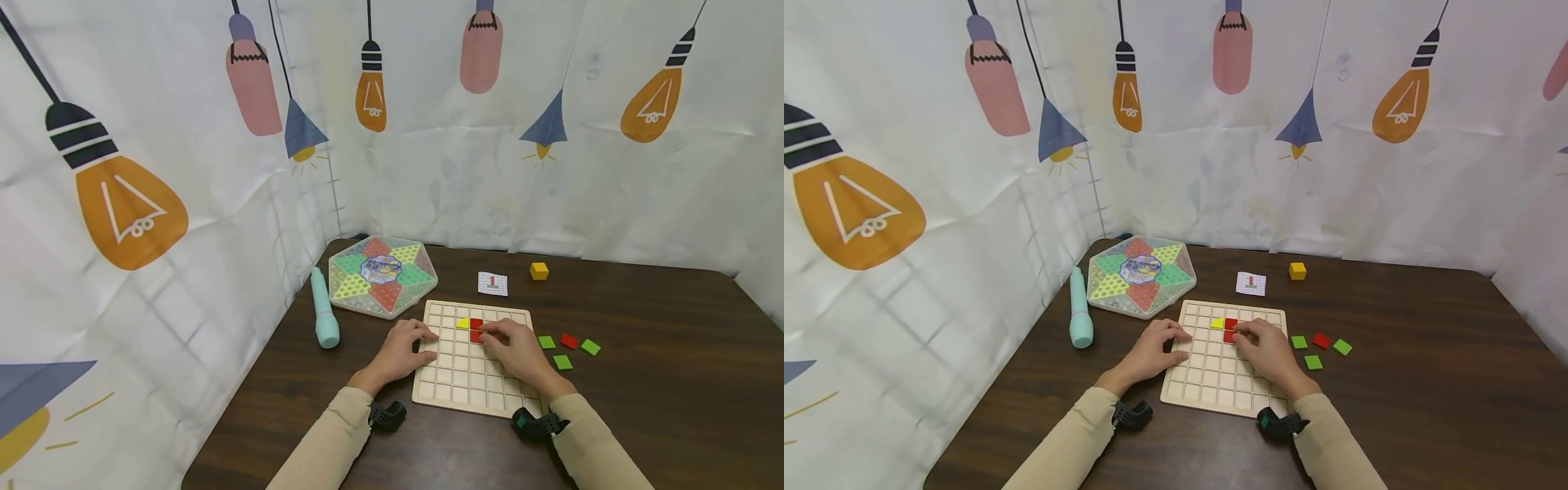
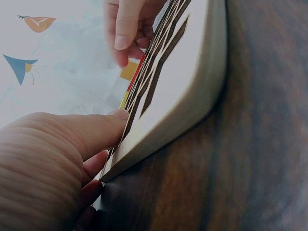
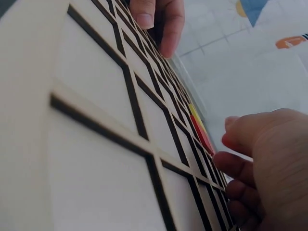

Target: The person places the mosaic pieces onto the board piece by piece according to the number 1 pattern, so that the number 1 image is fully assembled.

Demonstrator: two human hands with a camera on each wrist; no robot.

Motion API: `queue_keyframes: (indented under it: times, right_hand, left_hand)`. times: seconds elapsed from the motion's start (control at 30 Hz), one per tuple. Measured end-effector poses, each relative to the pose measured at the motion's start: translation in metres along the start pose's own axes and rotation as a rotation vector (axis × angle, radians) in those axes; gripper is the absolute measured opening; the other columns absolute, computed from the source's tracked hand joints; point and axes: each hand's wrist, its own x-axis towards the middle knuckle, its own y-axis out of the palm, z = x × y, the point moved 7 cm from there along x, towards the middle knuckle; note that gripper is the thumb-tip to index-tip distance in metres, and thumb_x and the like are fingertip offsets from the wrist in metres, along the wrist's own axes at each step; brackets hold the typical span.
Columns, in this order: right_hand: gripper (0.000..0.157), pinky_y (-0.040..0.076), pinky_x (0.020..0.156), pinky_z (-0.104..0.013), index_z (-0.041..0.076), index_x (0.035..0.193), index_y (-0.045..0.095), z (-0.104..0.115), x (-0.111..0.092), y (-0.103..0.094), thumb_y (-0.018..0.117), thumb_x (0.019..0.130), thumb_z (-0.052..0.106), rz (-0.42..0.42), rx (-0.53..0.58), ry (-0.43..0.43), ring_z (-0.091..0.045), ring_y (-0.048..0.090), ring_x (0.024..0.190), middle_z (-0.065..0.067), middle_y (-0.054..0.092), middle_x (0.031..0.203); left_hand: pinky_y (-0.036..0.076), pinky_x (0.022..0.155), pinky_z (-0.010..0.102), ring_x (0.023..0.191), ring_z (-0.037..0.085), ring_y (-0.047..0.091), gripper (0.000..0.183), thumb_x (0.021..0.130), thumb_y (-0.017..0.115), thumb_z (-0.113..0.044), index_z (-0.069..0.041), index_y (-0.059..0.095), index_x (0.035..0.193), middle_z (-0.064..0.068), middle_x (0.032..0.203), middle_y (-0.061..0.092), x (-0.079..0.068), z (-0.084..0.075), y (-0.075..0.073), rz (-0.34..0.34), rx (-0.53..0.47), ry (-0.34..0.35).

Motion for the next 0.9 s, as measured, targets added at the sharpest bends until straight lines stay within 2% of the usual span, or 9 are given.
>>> queue_keyframes:
  times: [0.17,0.27,0.43,0.67,0.9]
  right_hand:
    - [0.018,0.049,0.071,-0.029,0.016,0.109,0.074,0.002,-0.007,-0.011,0.065,0.096,0.024,-0.063,0.042,0.011,-0.015,0.056,0.082,0.004,0.068,0.100]
    - [0.019,0.050,0.072,-0.029,0.014,0.110,0.074,0.002,-0.010,-0.016,0.064,0.096,0.023,-0.088,0.051,0.026,-0.015,0.058,0.082,0.003,0.068,0.100]
    - [0.021,0.052,0.078,-0.033,0.013,0.110,0.074,-0.002,-0.015,-0.026,0.062,0.098,0.026,-0.117,0.015,0.049,-0.015,0.059,0.089,0.001,0.067,0.102]
    - [0.018,0.049,0.072,-0.026,0.010,0.108,0.073,-0.012,-0.024,-0.048,0.063,0.097,0.019,-0.207,-0.032,0.008,-0.015,0.057,0.083,-0.001,0.068,0.098]
    - [0.021,0.049,0.069,-0.022,0.008,0.110,0.072,-0.028,-0.029,-0.069,0.061,0.098,0.022,-0.258,-0.074,0.035,-0.009,0.055,0.082,-0.004,0.068,0.099]
  left_hand:
    - [0.035,0.103,0.049,0.117,0.023,0.047,0.029,0.089,0.073,-0.026,-0.017,0.071,0.117,0.001,0.118,0.059,-0.001,-0.001,0.001,0.006,0.001,0.008]
    - [0.035,0.103,0.049,0.116,0.024,0.047,0.029,0.089,0.073,-0.026,-0.017,0.071,0.117,0.001,0.118,0.059,-0.001,-0.001,0.001,0.007,-0.003,0.006]
    - [0.035,0.103,0.049,0.117,0.024,0.047,0.029,0.089,0.073,-0.025,-0.016,0.071,0.117,0.002,0.118,0.059,-0.002,0.000,0.001,0.002,-0.005,0.004]
    - [0.035,0.103,0.049,0.117,0.024,0.047,0.028,0.090,0.072,-0.025,-0.016,0.071,0.117,0.002,0.117,0.058,-0.003,0.002,0.001,0.003,-0.010,0.003]
    - [0.034,0.104,0.049,0.118,0.025,0.046,0.029,0.090,0.072,-0.024,-0.016,0.071,0.117,0.002,0.117,0.058,-0.002,0.000,-0.001,0.008,-0.019,-0.006]
